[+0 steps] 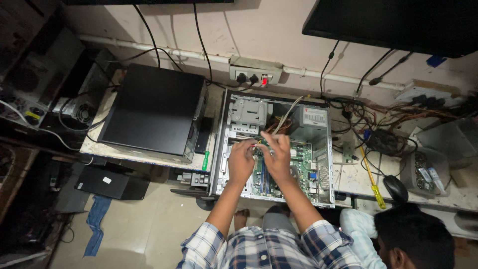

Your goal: The person uses a screwdriver to adjust components inside an open desktop computer case. They manipulate the CPU fan and motherboard area while another person sits nearby.

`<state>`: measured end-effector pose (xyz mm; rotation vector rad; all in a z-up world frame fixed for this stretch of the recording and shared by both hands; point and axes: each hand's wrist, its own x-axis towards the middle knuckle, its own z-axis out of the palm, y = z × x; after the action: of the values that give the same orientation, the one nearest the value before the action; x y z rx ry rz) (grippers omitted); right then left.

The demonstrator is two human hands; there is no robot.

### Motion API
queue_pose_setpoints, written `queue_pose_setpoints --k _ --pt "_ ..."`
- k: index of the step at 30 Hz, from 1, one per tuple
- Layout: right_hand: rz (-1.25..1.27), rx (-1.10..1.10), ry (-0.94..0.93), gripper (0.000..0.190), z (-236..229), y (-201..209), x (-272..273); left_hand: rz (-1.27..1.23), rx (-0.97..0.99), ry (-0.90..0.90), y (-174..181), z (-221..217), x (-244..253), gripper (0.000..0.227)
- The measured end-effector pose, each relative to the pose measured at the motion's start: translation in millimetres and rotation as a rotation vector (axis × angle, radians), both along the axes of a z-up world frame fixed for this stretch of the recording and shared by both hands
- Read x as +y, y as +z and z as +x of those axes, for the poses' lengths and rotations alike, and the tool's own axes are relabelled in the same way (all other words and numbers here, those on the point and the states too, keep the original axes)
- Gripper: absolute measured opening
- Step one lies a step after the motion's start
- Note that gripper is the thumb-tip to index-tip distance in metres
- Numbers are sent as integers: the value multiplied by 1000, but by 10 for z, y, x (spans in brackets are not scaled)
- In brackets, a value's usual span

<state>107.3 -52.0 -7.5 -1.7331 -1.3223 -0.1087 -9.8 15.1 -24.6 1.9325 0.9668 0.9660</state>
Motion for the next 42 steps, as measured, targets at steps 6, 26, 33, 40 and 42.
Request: queue_pose_setpoints --k 6,26,33,40,42 --pt "51 -45 1 37 46 -60 -4 3 -43 -37 -29 20 1 30" --pt "78 -11 -3 40 19 74 -50 -78 65 -84 -140 29 -15 32" --pt "41 27 -26 35 13 88 -59 -47 60 -93 -146 33 5 32" --pt "104 -82 4 45 7 51 -66 -108 72 -78 -69 20 -17 31" --pt "87 -177 8 49 14 48 -55 -109 78 -81 -61 36 -13 31"
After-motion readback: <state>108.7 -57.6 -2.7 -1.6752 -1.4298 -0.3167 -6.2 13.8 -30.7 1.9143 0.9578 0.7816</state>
